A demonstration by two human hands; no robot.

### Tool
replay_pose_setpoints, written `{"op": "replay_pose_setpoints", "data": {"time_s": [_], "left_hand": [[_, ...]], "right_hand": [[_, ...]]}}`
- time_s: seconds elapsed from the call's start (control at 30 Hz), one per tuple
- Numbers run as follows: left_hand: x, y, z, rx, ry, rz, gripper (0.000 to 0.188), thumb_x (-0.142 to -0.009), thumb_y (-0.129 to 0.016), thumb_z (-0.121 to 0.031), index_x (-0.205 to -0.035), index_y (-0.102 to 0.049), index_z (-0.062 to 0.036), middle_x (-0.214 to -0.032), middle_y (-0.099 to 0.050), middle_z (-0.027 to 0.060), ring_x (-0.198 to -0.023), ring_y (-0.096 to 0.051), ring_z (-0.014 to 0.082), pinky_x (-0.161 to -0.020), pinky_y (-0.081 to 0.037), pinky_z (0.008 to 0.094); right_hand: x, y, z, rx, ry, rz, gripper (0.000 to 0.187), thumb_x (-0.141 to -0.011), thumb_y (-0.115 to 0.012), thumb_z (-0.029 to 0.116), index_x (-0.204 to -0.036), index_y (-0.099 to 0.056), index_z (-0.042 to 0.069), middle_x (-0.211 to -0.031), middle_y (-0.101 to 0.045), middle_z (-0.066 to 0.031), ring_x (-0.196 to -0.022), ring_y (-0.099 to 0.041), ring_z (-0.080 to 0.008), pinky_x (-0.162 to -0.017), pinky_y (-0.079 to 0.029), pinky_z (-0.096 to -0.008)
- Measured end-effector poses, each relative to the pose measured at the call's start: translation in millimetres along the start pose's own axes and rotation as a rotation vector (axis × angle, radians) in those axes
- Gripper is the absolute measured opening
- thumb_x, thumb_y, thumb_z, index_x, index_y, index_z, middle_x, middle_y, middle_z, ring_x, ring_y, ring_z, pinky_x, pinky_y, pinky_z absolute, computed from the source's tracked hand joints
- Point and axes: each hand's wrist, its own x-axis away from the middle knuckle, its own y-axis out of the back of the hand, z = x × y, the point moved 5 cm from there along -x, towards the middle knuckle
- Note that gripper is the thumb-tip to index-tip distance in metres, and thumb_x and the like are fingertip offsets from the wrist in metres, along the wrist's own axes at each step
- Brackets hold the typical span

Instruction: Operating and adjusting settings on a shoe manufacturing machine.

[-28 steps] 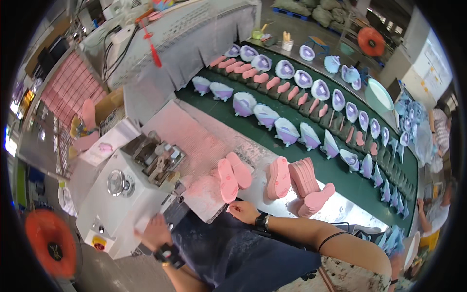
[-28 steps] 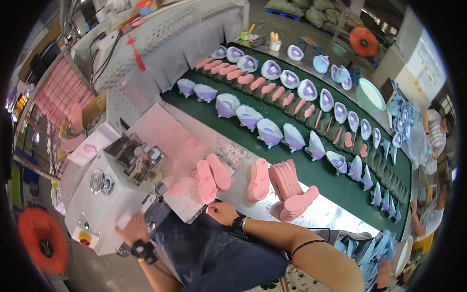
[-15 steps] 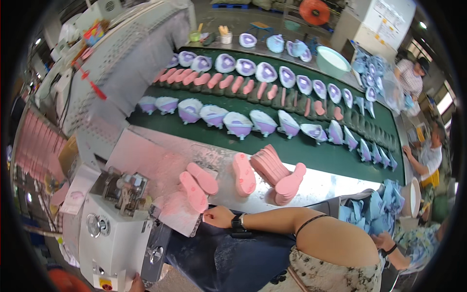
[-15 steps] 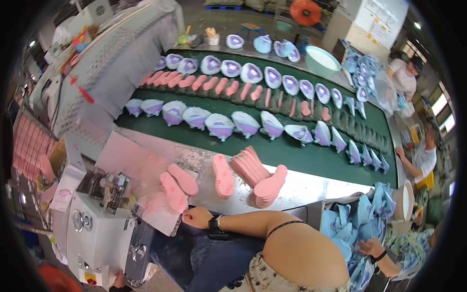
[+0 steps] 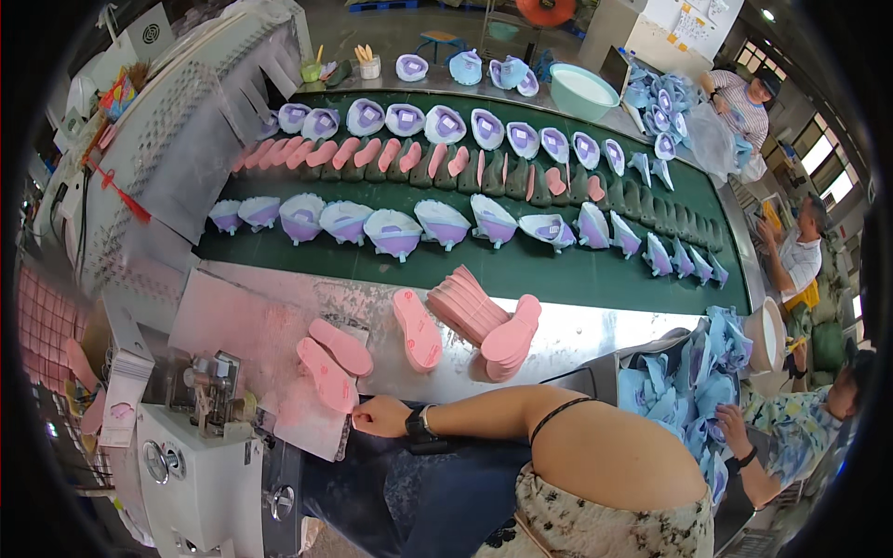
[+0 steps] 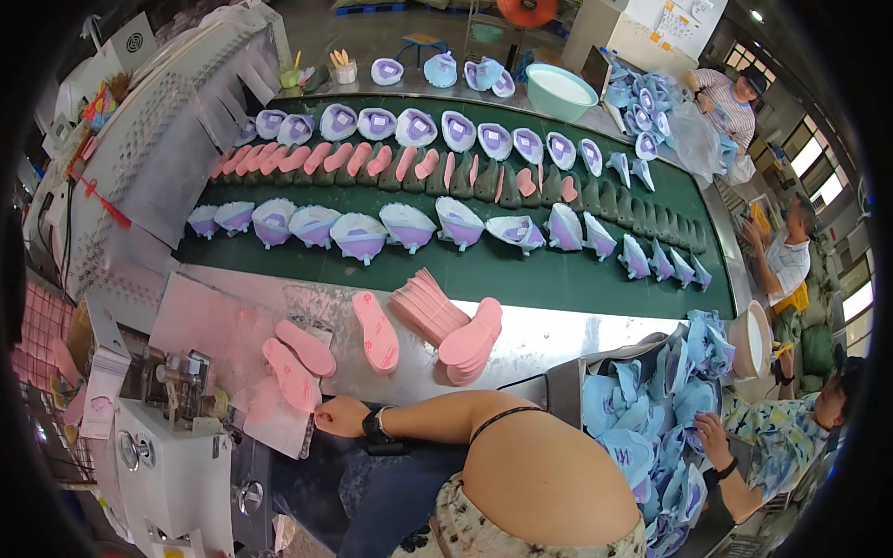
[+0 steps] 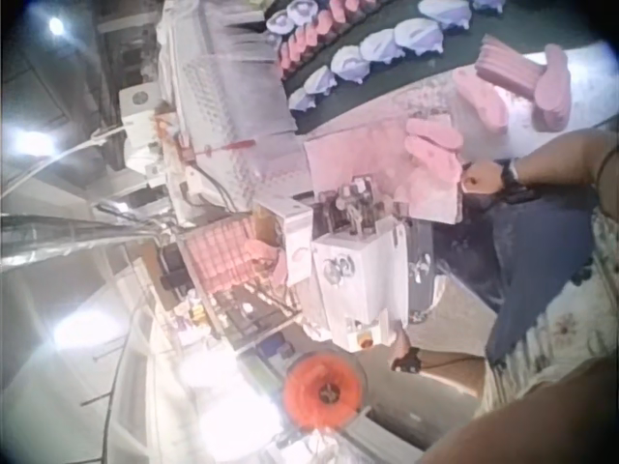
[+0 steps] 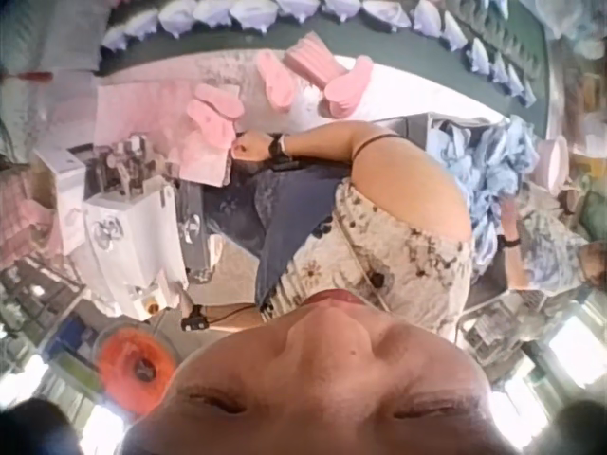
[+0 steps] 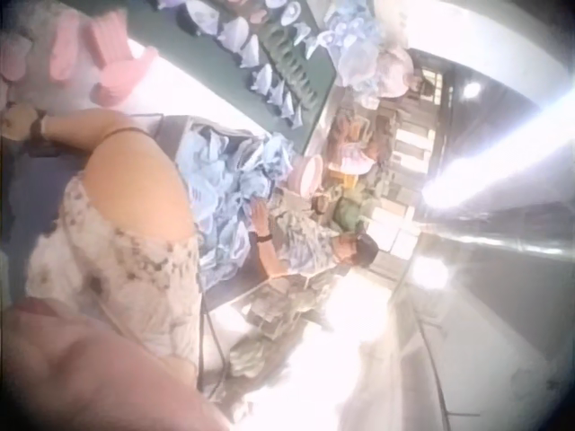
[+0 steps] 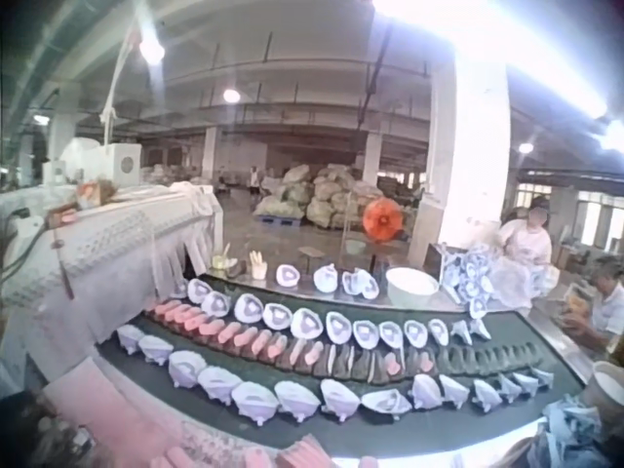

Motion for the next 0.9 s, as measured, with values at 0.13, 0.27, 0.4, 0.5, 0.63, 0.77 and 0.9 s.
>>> {"op": "replay_pose_setpoints", "data": {"time_s": [0.13, 0.27, 0.4, 0.5, 0.63, 0.77, 0.9], "left_hand": [[-5.4, 1.6, 10.1, -0.071, 0.036, -0.023, 0.097, -0.084, -0.035, -0.077, -0.147, -0.03, -0.0034, -0.149, -0.037, 0.0133, -0.137, -0.031, 0.0276, -0.107, -0.024, 0.0462], [-19.6, -35.2, 28.8, -0.111, 0.068, 0.008, 0.098, -0.082, -0.035, -0.079, -0.146, -0.031, -0.0042, -0.148, -0.037, 0.0127, -0.135, -0.033, 0.0277, -0.105, -0.026, 0.0462], [-28.4, -47.6, 19.6, -0.119, 0.056, 0.006, 0.099, -0.081, -0.036, -0.08, -0.145, -0.032, -0.005, -0.147, -0.038, 0.0121, -0.133, -0.034, 0.0278, -0.103, -0.028, 0.0462], [-26.4, -30.6, -43.3, -0.044, -0.046, -0.037, 0.099, -0.08, -0.037, -0.081, -0.144, -0.033, -0.0056, -0.146, -0.039, 0.0117, -0.132, -0.035, 0.0279, -0.102, -0.03, 0.0462], [-3.3, 15.1, -129.7, 0.191, -0.247, -0.12, 0.1, -0.079, -0.037, -0.083, -0.144, -0.034, -0.0064, -0.145, -0.039, 0.0112, -0.13, -0.037, 0.028, -0.1, -0.032, 0.0462], [20.5, 61.7, -142.0, 0.335, -0.325, -0.202, 0.101, -0.077, -0.038, -0.084, -0.143, -0.034, -0.0072, -0.144, -0.04, 0.0106, -0.129, -0.038, 0.0281, -0.098, -0.035, 0.0462], [42.3, 93.0, -139.6, 0.454, -0.379, -0.27, 0.102, -0.076, -0.038, -0.085, -0.142, -0.035, -0.008, -0.143, -0.041, 0.01, -0.127, -0.039, 0.0282, -0.096, -0.037, 0.0462]], "right_hand": [[-0.5, 4.5, -0.6, 0.061, -0.01, 0.004, 0.025, -0.089, -0.057, 0.029, -0.081, -0.057, 0.005, -0.066, -0.056, -0.0171, -0.06, -0.055, -0.0384, -0.057, -0.041, -0.0453], [-2.1, 6.7, 0.1, 0.024, -0.047, -0.006, 0.027, -0.088, -0.056, 0.029, -0.08, -0.06, 0.004, -0.072, -0.06, -0.0189, -0.067, -0.058, -0.0407, -0.06, -0.043, -0.0475], [-5.8, -4.4, 3.9, 0.03, -0.049, 0.045, 0.029, -0.089, -0.056, 0.032, -0.081, -0.061, 0.004, -0.073, -0.061, -0.0188, -0.068, -0.059, -0.0413, -0.062, -0.044, -0.0477], [-5.3, -17.8, -7.8, 0.034, -0.027, -0.014, 0.032, -0.09, -0.057, 0.037, -0.087, -0.067, 0.007, -0.079, -0.066, -0.0179, -0.074, -0.064, -0.0388, -0.066, -0.049, -0.0456], [-0.2, -3.1, -17.4, 0.087, -0.125, 0.1, 0.034, -0.092, -0.06, 0.039, -0.1, -0.072, 0.008, -0.079, -0.07, -0.011, -0.072, -0.068, -0.0258, -0.068, -0.052, -0.0369], [-5.0, -24.8, -16.8, 0.027, -0.075, 0.208, 0.026, -0.094, -0.058, 0.028, -0.097, -0.072, 0.006, -0.075, -0.069, -0.0051, -0.067, -0.065, -0.0149, -0.065, -0.051, -0.0297], [-4.5, -11.7, -12.7, -0.063, -0.18, 0.226, 0.025, -0.094, -0.058, 0.027, -0.095, -0.073, 0.007, -0.072, -0.068, -0.0043, -0.066, -0.065, -0.0132, -0.064, -0.05, -0.0288]]}}
